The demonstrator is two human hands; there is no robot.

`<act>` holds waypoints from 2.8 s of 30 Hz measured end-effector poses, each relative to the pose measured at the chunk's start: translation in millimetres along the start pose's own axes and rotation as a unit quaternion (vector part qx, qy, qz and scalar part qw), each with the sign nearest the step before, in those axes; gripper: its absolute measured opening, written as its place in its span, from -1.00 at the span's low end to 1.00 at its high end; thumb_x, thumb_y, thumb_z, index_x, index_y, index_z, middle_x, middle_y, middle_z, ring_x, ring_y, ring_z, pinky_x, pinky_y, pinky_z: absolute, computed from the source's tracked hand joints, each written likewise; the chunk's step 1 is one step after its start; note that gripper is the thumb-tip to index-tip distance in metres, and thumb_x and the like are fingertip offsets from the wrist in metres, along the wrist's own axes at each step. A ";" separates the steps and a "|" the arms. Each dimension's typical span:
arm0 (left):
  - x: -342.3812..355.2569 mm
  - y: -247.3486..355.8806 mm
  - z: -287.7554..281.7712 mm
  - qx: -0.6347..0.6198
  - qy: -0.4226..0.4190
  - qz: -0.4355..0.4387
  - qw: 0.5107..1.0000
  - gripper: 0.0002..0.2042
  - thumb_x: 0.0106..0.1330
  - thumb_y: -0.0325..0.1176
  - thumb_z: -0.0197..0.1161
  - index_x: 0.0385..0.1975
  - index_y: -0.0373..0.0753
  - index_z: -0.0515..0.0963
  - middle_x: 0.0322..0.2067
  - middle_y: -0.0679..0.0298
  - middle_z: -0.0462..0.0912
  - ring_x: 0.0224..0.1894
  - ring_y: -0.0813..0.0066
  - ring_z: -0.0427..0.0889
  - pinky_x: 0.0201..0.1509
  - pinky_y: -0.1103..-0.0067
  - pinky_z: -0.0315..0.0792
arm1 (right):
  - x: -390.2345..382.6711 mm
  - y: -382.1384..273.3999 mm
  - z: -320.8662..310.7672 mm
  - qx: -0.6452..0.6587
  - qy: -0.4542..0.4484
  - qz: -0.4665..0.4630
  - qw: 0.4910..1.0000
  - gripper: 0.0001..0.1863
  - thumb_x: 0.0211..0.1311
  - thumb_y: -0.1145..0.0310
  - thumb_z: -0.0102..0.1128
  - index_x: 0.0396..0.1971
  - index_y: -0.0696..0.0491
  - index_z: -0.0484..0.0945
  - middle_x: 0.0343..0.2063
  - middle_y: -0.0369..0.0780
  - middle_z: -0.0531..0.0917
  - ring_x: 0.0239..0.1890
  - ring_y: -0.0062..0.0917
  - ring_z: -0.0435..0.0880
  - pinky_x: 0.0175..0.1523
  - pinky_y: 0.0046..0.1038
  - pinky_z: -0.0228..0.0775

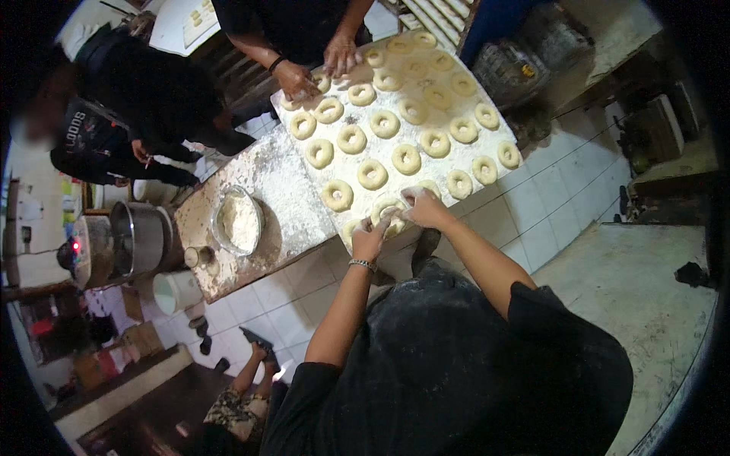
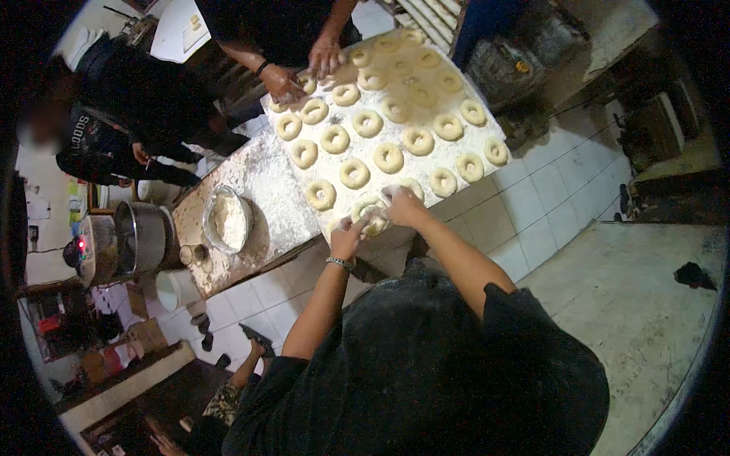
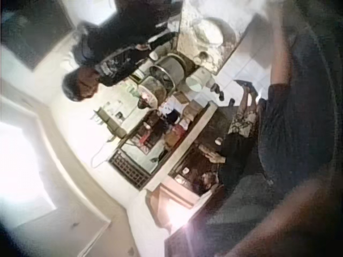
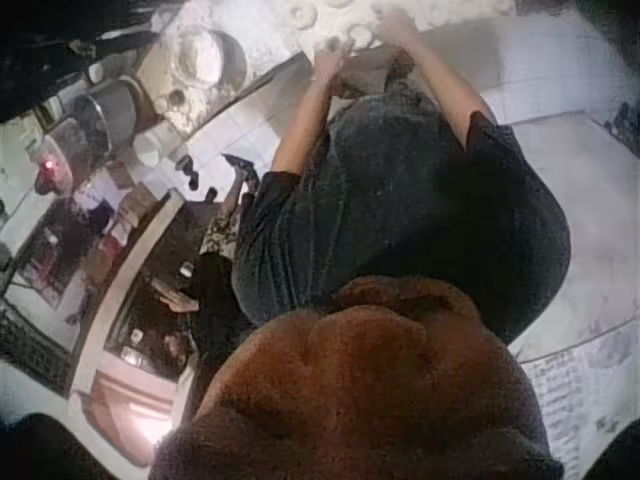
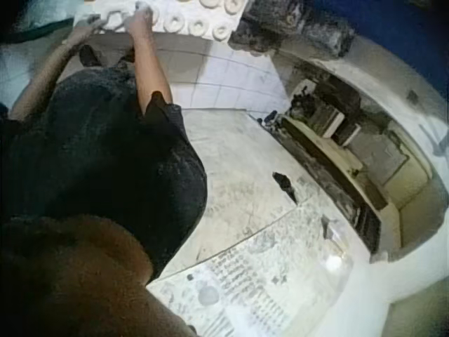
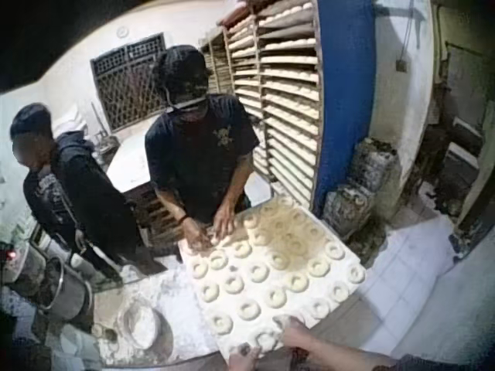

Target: The person shapes rounds of dough into rings by hand and places them back onto a wooden board.

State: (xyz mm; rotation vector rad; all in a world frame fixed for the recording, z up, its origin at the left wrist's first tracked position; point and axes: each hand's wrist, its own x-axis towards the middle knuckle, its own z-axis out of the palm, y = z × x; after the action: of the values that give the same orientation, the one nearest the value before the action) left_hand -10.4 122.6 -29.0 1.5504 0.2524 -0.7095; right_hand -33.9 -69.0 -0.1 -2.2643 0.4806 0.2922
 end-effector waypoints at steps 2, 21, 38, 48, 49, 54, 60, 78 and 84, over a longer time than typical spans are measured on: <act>-15.0 -10.1 -10.5 0.064 -0.015 0.015 0.998 -0.65 0.29 -0.33 0.35 -0.08 -0.47 0.50 -0.29 0.20 0.65 -0.30 0.54 0.64 -0.22 0.64 0.49 | 1.8 11.1 -3.4 0.074 0.031 -0.041 0.996 -0.50 0.07 0.25 0.40 -0.02 0.22 0.57 -0.19 -0.01 0.67 -0.13 -0.29 0.68 0.02 -0.31 0.51; 31.1 6.4 -90.9 0.506 -0.061 0.330 0.795 -0.66 0.02 -0.26 0.43 -0.26 -0.26 0.52 -0.34 0.09 0.59 -0.27 0.04 0.58 -0.17 0.31 0.49 | -25.7 -43.9 62.1 0.002 0.077 -0.034 0.996 -0.42 0.06 0.22 0.30 0.15 -0.04 0.45 0.02 -0.09 0.53 0.14 -0.16 0.44 0.30 -0.13 0.22; -19.7 12.4 -89.6 0.152 -0.382 -0.025 0.911 -0.78 0.16 -0.40 0.27 -0.23 -0.37 0.58 -0.48 0.29 0.57 -0.45 0.62 0.49 -0.40 0.61 0.38 | -104.5 -39.0 99.9 0.613 0.012 0.097 0.784 -0.91 0.14 0.49 0.28 -0.35 0.15 0.61 -0.40 -0.25 0.68 -0.28 -0.58 0.64 -0.13 -0.52 0.45; -8.1 -13.3 -97.7 -0.101 -0.134 -0.046 0.985 -0.73 0.22 -0.52 0.26 -0.10 -0.39 0.45 -0.38 0.23 0.58 -0.45 0.54 0.57 -0.36 0.58 0.55 | -73.0 -50.6 85.8 0.365 0.036 0.071 0.927 -0.67 0.12 0.33 0.37 -0.20 0.25 0.64 -0.43 -0.23 0.72 -0.36 -0.61 0.63 -0.20 -0.50 0.46; -4.7 -15.8 -97.5 -0.132 -0.143 0.002 0.981 -0.68 0.20 -0.47 0.32 -0.09 -0.42 0.46 -0.35 0.21 0.60 -0.44 0.54 0.58 -0.31 0.58 0.55 | -67.2 -53.5 89.7 0.343 0.092 0.043 0.934 -0.65 0.12 0.33 0.38 -0.17 0.27 0.63 -0.40 -0.21 0.72 -0.32 -0.61 0.63 -0.18 -0.52 0.46; 7.5 -31.4 -130.8 0.154 0.048 0.124 0.979 -0.74 0.28 -0.35 0.34 -0.14 -0.35 0.53 -0.30 0.27 0.62 -0.38 0.62 0.54 -0.30 0.59 0.47 | -68.0 -34.6 109.4 0.204 0.221 0.092 0.949 -0.49 0.09 0.19 0.46 -0.06 0.24 0.58 -0.31 -0.10 0.71 -0.26 -0.43 0.68 -0.09 -0.41 0.52; 7.9 -64.5 -181.4 0.076 -0.051 -0.053 0.994 -0.73 0.29 -0.34 0.32 -0.11 -0.37 0.54 -0.33 0.32 0.61 -0.36 0.62 0.54 -0.33 0.65 0.42 | -153.9 52.8 108.4 0.189 0.173 0.211 0.943 -0.55 0.11 0.21 0.44 -0.13 0.23 0.56 -0.31 -0.13 0.70 -0.25 -0.49 0.67 -0.11 -0.43 0.52; -20.8 -25.3 -94.4 -0.232 -0.130 -0.007 0.964 -0.66 0.34 -0.02 0.11 -0.18 -0.21 0.49 -0.17 0.23 0.59 0.01 0.34 0.54 0.16 0.35 0.39 | -110.5 181.1 121.4 0.324 0.156 0.218 0.907 -0.48 0.17 0.13 0.41 -0.07 0.27 0.57 -0.17 -0.02 0.70 -0.15 -0.38 0.67 -0.03 -0.40 0.51; -55.8 7.2 -71.8 -0.230 -0.224 0.146 0.936 -0.26 0.32 0.40 -0.14 -0.05 -0.28 0.49 -0.09 0.12 0.62 -0.02 0.26 0.57 0.15 0.40 0.42 | -37.5 217.1 160.4 0.235 0.072 0.089 0.965 -0.60 0.26 0.23 0.24 -0.02 0.19 0.58 -0.07 0.02 0.66 -0.03 -0.25 0.65 0.10 -0.30 0.45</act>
State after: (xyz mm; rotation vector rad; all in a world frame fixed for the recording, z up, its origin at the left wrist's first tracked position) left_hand -29.6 204.8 5.7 0.9204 -0.1471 -0.6875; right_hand -169.8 -74.5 -236.2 -1.7886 0.7465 0.0879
